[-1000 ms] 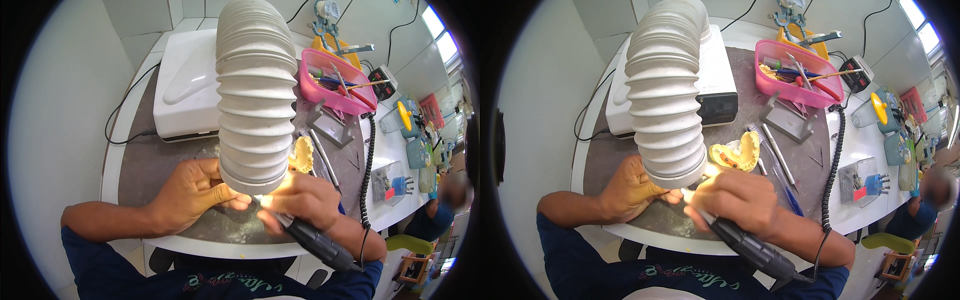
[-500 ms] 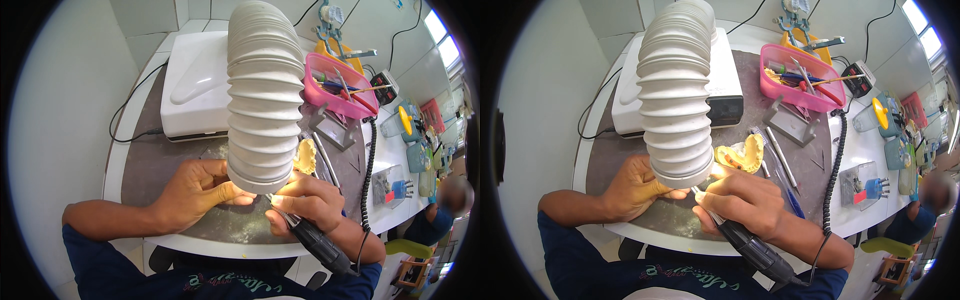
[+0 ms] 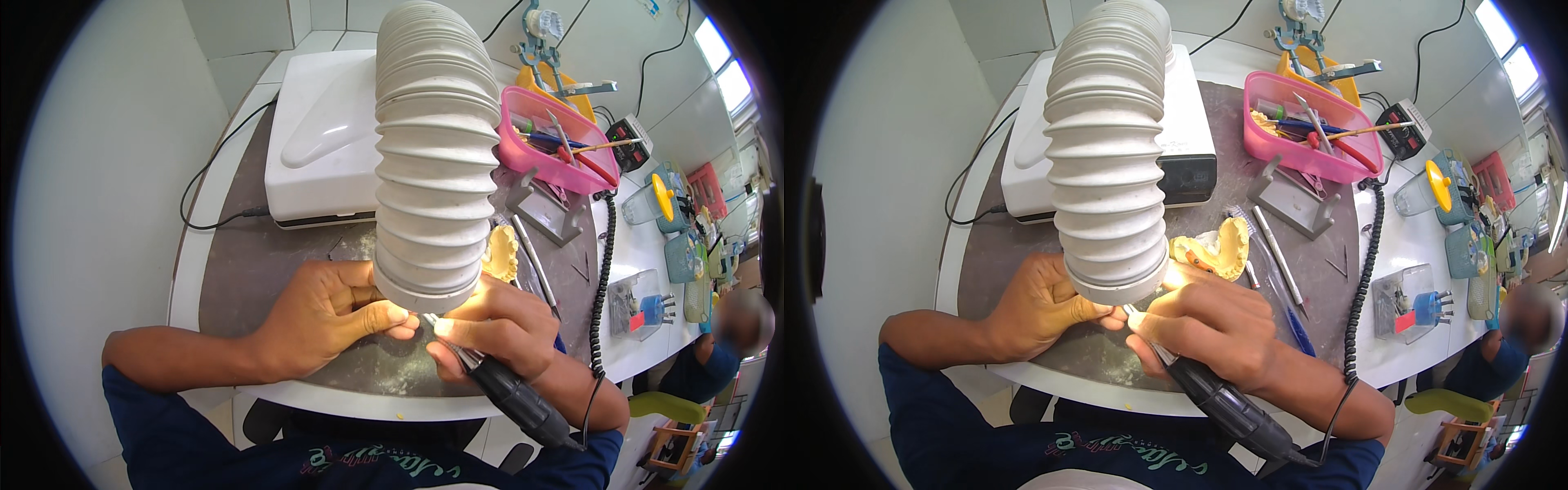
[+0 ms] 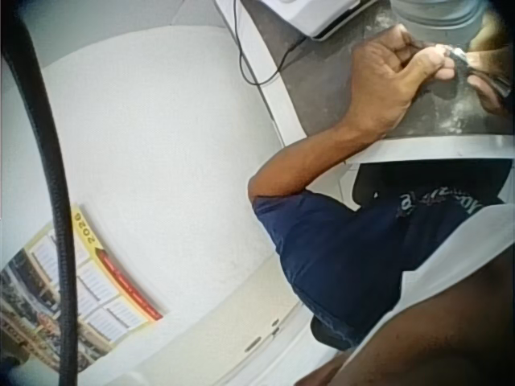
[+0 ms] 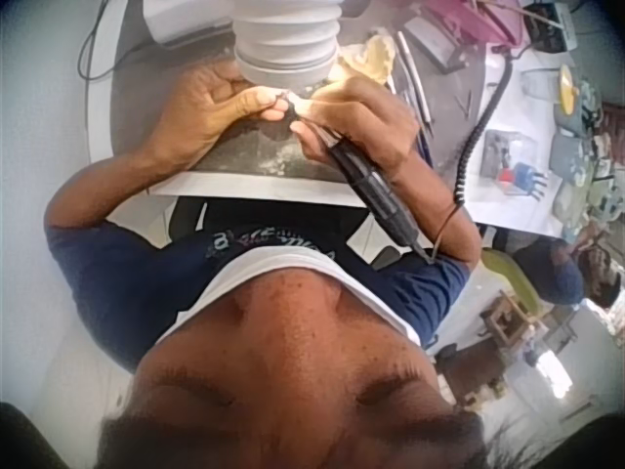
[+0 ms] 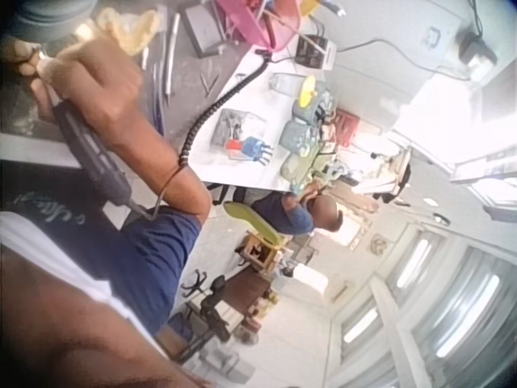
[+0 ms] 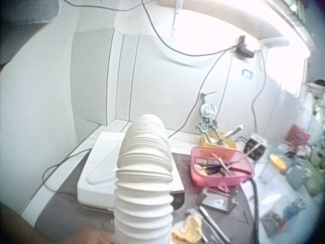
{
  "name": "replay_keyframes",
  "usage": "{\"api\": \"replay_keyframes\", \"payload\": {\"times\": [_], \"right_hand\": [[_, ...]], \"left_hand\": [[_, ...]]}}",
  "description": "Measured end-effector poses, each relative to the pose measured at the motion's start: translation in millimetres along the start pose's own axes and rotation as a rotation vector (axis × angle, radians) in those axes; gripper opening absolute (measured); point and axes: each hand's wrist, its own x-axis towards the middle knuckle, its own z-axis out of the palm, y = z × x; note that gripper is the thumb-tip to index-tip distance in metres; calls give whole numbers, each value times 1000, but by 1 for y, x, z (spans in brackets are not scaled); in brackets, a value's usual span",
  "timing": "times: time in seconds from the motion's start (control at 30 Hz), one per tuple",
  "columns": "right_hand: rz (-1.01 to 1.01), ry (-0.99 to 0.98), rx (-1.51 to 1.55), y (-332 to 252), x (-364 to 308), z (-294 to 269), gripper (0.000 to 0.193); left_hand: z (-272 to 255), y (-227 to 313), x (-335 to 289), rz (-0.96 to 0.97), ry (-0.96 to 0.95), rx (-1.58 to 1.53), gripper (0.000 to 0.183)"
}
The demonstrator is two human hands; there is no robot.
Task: The person uses a rotary dental handpiece to carve and shape a small piece of pink wax held in their left hand. They periodically pause to inspect the wax and fit it into a yellow dental cast model on the table. The person also uses a metal probe to adjust the wax within the cast.
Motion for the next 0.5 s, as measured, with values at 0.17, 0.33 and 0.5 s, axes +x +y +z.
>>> {"api": "replay_keyframes", "payload": {"times": [0.17,0.33,0.5], "right_hand": [[-8,17,6,1,1,2,21],[-23,-22,-1,0,0,0,21],[18,-16,-4,-2,1,0,21]], "left_hand": [[0,0,0,3,6,4,24],[0,-1,0,-7,1,-6,25],[-1,-2,1,-22,15,-64,27]]}}
